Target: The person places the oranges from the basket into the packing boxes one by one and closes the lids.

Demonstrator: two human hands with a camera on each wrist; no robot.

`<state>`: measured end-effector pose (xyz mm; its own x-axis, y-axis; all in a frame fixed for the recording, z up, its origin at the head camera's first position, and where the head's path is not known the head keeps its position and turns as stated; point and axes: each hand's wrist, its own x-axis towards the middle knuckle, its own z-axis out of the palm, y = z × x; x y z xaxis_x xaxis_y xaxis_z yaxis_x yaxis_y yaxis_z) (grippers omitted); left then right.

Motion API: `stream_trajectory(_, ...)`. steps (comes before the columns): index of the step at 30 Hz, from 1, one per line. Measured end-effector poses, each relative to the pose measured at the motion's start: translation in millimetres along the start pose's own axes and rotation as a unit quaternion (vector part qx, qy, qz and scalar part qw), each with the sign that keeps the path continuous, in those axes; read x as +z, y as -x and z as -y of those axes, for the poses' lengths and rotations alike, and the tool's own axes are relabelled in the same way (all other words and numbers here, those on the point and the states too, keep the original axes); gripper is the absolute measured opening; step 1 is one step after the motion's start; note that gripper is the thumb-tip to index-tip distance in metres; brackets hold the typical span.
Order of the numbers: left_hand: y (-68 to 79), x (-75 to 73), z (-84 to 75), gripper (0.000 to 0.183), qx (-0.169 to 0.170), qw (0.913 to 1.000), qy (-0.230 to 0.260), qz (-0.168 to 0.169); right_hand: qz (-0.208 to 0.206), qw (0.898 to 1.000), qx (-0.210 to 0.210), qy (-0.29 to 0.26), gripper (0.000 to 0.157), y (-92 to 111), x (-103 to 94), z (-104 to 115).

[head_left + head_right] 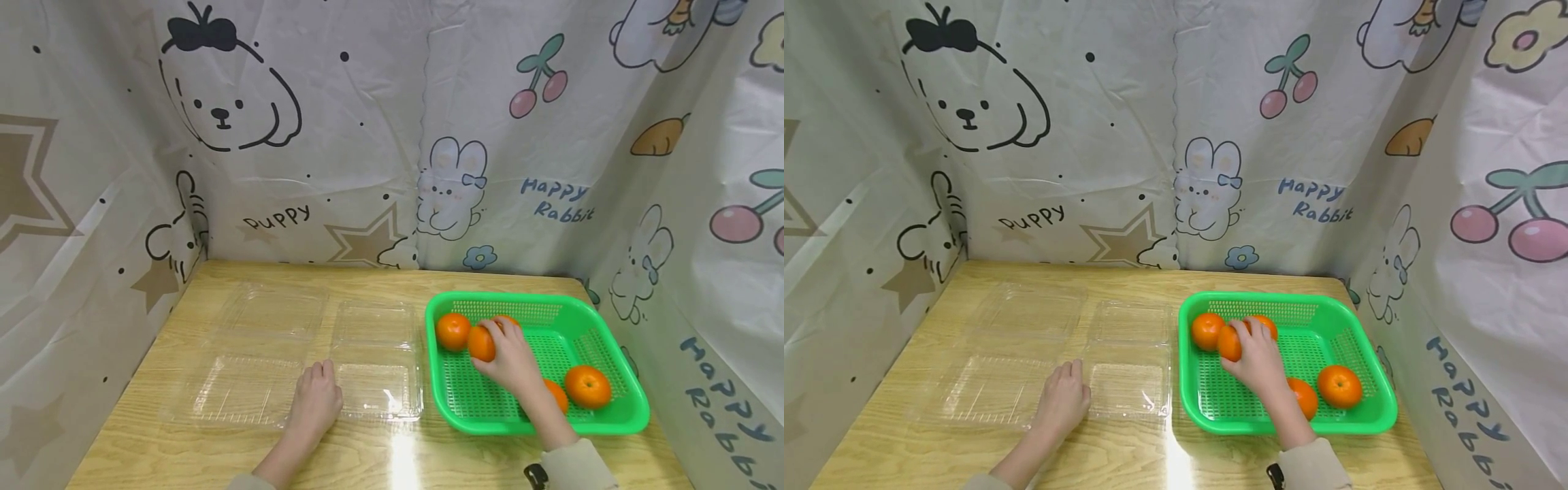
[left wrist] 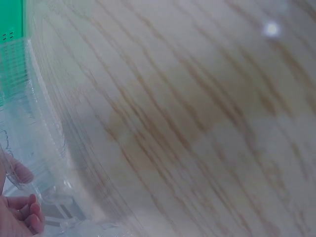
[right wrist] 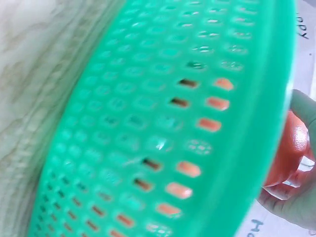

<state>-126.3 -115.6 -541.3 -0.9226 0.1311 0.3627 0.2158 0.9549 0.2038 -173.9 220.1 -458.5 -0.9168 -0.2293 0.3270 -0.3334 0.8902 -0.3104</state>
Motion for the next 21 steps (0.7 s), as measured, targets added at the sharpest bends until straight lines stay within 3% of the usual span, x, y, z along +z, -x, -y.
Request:
stream_trajectory(11,0.1,1.9,-0.1,0.014,0.000,0.9993,-0.009,-0.037,-0.045,0.997,-0.036,-0.041,0.059,-12.4,-8.4,34.8)
stream_trajectory(21,0.3,0.4,-1.7,0.014,-0.005,0.9998,-0.011,-0.018,-0.072,0.990,-0.083,-0.089,0.060,-16.8,6.8,60.5)
